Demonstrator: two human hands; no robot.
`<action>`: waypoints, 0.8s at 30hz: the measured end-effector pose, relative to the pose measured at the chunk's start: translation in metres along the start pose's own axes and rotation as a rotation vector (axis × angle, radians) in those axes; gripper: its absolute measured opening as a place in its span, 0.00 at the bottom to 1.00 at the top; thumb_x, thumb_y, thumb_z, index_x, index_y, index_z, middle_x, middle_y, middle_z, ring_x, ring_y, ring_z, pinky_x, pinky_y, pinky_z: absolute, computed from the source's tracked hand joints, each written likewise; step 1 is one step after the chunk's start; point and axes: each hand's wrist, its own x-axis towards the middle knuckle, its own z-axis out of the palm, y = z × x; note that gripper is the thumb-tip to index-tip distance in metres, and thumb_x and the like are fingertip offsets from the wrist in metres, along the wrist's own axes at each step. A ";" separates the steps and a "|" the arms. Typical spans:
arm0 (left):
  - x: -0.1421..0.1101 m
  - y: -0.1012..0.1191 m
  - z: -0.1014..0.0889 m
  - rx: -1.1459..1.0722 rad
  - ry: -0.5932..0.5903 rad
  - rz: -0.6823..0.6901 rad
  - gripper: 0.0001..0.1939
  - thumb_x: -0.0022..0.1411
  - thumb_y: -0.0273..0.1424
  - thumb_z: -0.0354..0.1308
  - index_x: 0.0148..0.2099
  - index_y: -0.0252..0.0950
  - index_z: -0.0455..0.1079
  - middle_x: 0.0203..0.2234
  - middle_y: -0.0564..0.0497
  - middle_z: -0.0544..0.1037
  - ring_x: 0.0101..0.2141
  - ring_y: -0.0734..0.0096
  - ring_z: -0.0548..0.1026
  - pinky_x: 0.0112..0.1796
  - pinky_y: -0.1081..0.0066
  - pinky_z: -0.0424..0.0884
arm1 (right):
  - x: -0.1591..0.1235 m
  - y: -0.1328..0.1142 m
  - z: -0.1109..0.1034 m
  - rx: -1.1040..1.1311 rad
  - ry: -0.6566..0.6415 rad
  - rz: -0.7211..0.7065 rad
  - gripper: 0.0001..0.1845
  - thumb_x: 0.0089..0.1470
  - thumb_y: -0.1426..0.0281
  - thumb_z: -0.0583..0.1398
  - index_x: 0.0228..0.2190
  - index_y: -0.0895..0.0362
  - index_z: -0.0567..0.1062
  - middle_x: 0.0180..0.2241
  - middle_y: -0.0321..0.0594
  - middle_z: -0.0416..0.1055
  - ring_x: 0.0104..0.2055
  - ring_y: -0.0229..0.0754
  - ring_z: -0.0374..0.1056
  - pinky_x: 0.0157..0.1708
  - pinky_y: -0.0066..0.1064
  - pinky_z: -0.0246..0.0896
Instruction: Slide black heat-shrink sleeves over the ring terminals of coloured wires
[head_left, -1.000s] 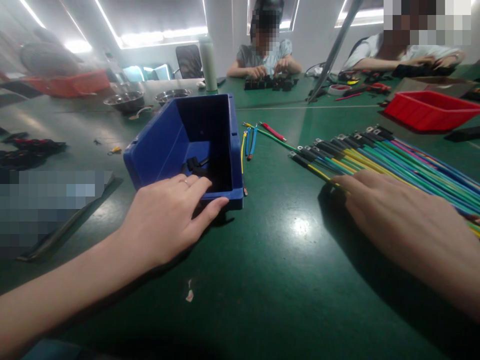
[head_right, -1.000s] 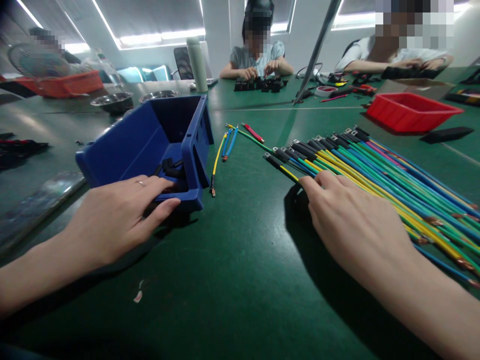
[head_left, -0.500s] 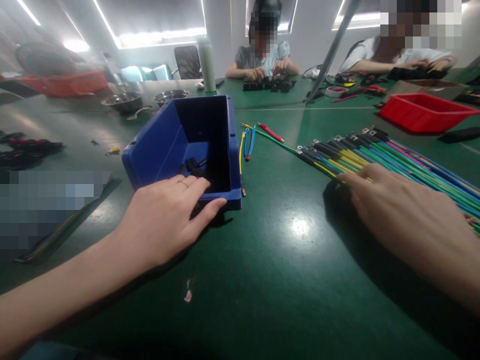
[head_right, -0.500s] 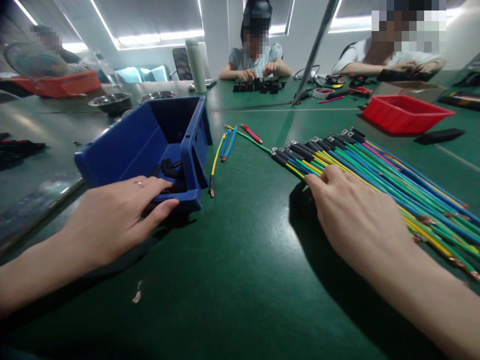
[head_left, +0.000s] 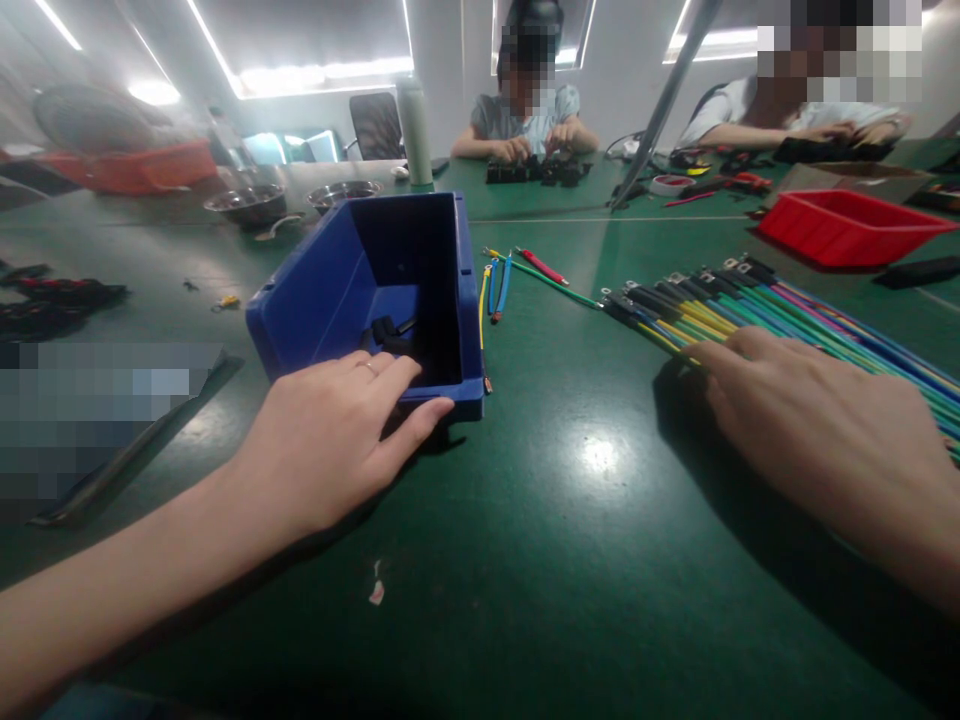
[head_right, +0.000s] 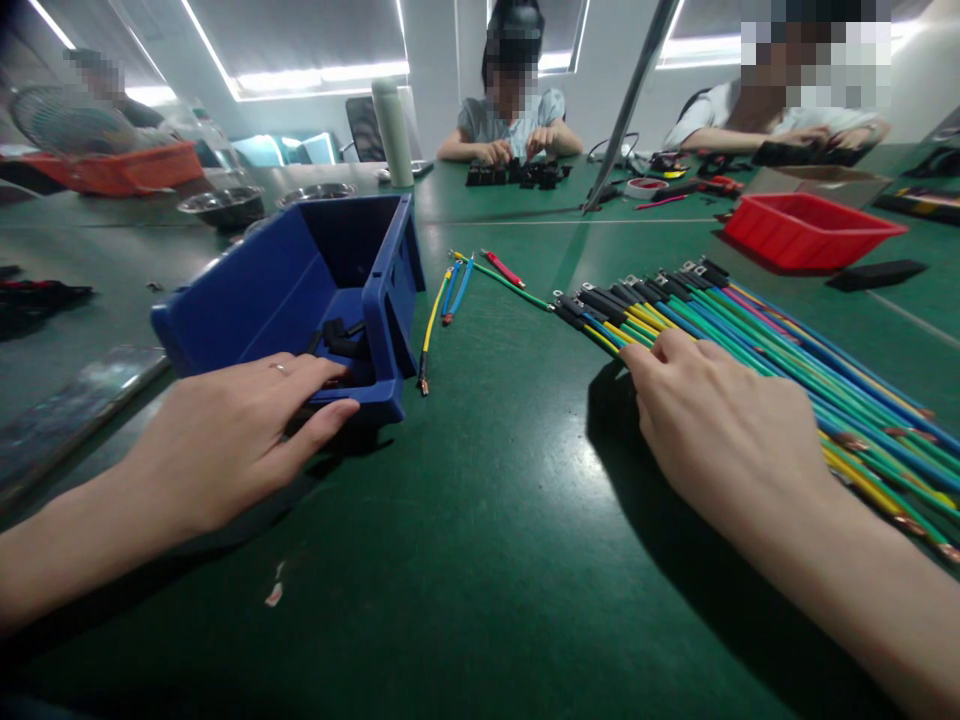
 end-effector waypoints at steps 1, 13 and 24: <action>0.000 0.000 0.000 -0.003 -0.005 -0.001 0.39 0.75 0.53 0.28 0.47 0.34 0.75 0.41 0.39 0.82 0.40 0.44 0.82 0.33 0.51 0.77 | 0.000 0.001 0.001 0.001 0.012 -0.005 0.18 0.67 0.69 0.44 0.42 0.57 0.72 0.41 0.45 0.67 0.37 0.41 0.66 0.20 0.27 0.43; 0.001 0.000 0.000 0.015 0.011 0.022 0.38 0.75 0.52 0.28 0.46 0.34 0.74 0.39 0.41 0.83 0.39 0.46 0.82 0.31 0.52 0.77 | 0.009 -0.012 0.022 0.126 0.340 -0.359 0.16 0.63 0.73 0.51 0.46 0.57 0.77 0.47 0.47 0.72 0.43 0.44 0.66 0.35 0.31 0.60; 0.003 0.001 -0.001 0.033 0.082 0.076 0.33 0.77 0.48 0.32 0.43 0.34 0.74 0.32 0.46 0.81 0.34 0.52 0.81 0.28 0.59 0.72 | 0.066 -0.072 0.007 0.298 0.357 -0.451 0.23 0.68 0.63 0.47 0.52 0.61 0.74 0.56 0.53 0.67 0.53 0.51 0.63 0.50 0.40 0.63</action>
